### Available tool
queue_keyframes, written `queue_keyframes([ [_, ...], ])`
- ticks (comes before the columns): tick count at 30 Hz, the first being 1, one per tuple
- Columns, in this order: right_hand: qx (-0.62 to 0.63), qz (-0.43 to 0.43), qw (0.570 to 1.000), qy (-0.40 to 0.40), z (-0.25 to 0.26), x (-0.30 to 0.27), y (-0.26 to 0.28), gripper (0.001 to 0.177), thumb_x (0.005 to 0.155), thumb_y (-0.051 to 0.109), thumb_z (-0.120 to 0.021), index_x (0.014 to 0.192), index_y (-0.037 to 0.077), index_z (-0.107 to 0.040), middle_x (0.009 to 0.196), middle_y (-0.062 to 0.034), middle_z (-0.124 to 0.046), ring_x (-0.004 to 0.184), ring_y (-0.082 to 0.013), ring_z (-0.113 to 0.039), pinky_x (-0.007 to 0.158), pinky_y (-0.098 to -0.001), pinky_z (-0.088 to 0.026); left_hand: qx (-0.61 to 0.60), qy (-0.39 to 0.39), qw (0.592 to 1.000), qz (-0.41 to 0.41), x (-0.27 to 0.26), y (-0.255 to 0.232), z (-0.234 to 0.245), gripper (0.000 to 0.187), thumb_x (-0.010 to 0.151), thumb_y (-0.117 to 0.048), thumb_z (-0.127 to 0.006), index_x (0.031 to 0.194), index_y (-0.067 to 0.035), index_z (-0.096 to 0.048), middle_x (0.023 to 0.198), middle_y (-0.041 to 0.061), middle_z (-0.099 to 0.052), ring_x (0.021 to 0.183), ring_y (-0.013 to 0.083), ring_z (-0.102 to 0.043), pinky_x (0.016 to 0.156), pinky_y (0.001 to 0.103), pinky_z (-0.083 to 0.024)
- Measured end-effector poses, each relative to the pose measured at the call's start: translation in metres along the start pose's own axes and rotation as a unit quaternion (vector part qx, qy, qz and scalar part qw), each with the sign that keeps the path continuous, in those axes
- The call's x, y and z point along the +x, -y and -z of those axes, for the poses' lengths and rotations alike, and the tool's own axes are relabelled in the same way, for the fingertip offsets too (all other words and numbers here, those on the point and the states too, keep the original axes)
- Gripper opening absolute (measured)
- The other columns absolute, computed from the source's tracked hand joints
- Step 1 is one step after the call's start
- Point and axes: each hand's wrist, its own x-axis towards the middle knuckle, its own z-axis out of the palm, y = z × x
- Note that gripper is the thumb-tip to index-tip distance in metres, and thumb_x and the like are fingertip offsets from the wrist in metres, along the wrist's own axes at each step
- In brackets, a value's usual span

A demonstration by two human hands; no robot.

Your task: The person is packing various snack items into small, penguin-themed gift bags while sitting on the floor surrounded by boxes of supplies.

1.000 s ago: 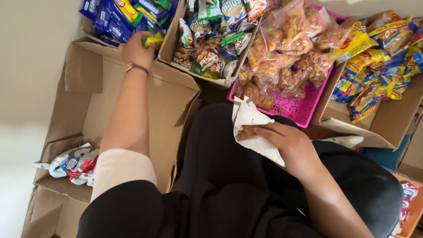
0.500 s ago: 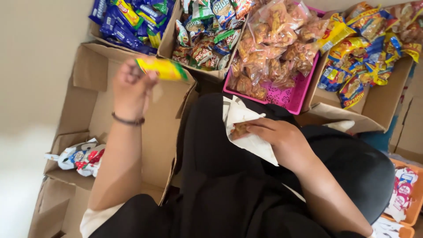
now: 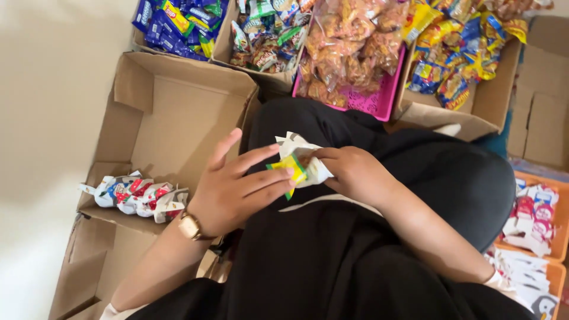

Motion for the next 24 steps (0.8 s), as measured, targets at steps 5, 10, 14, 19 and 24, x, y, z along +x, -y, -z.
queue_keyframes([
  [5, -0.001, 0.031, 0.999, 0.023, 0.004, -0.007, 0.025, 0.013, 0.089, 0.01, -0.068, 0.101, 0.006, -0.072, 0.112, -0.0139, -0.07, 0.078, -0.0387, -0.071, 0.07, -0.0463, -0.056, 0.037, 0.034, 0.999, -0.014, -0.023, -0.007, -0.015, 0.021, 0.103, -0.01, -0.061, 0.111, -0.024, -0.073, 0.112, -0.009, -0.074, 0.123, 0.0253, -0.064, 0.119, 0.07, -0.014],
  [10, 0.017, 0.056, 0.997, 0.041, 0.004, -0.004, 0.042, 0.013, 0.088, 0.008, -0.07, 0.101, 0.009, -0.072, 0.109, -0.0145, -0.07, 0.074, -0.0361, -0.072, 0.067, -0.0455, -0.056, 0.049, 0.074, 0.996, 0.004, -0.039, -0.003, -0.024, 0.017, 0.1, -0.01, -0.065, 0.108, -0.023, -0.072, 0.11, -0.01, -0.074, 0.129, 0.0246, -0.059, 0.119, 0.074, -0.008],
  [14, 0.022, 0.082, 0.996, 0.032, -0.002, -0.002, 0.044, 0.013, 0.086, 0.006, -0.07, 0.099, 0.008, -0.071, 0.111, -0.0141, -0.069, 0.075, -0.0367, -0.071, 0.066, -0.044, -0.055, 0.036, 0.081, 0.996, 0.014, -0.06, 0.003, -0.041, 0.014, 0.102, -0.014, -0.063, 0.106, -0.023, -0.073, 0.109, -0.013, -0.074, 0.132, 0.0226, -0.057, 0.119, 0.075, -0.005],
  [19, 0.027, 0.094, 0.995, 0.037, -0.016, -0.004, 0.038, 0.013, 0.086, 0.003, -0.068, 0.097, 0.009, -0.07, 0.11, -0.0124, -0.068, 0.071, -0.0351, -0.069, 0.063, -0.043, -0.054, 0.054, 0.094, 0.993, 0.042, -0.079, 0.0, -0.062, 0.014, 0.101, -0.016, -0.063, 0.105, -0.025, -0.073, 0.112, -0.014, -0.073, 0.13, 0.0236, -0.057, 0.116, 0.08, -0.005],
  [24, 0.033, 0.1, 0.994, 0.034, -0.018, -0.005, 0.036, 0.016, 0.085, -0.001, -0.066, 0.097, 0.009, -0.071, 0.112, -0.0115, -0.069, 0.072, -0.0333, -0.07, 0.063, -0.0408, -0.055, 0.072, 0.108, 0.989, 0.066, -0.097, -0.001, -0.088, 0.012, 0.095, -0.015, -0.068, 0.101, -0.024, -0.073, 0.105, -0.011, -0.074, 0.129, 0.0266, -0.058, 0.113, 0.085, -0.013],
])
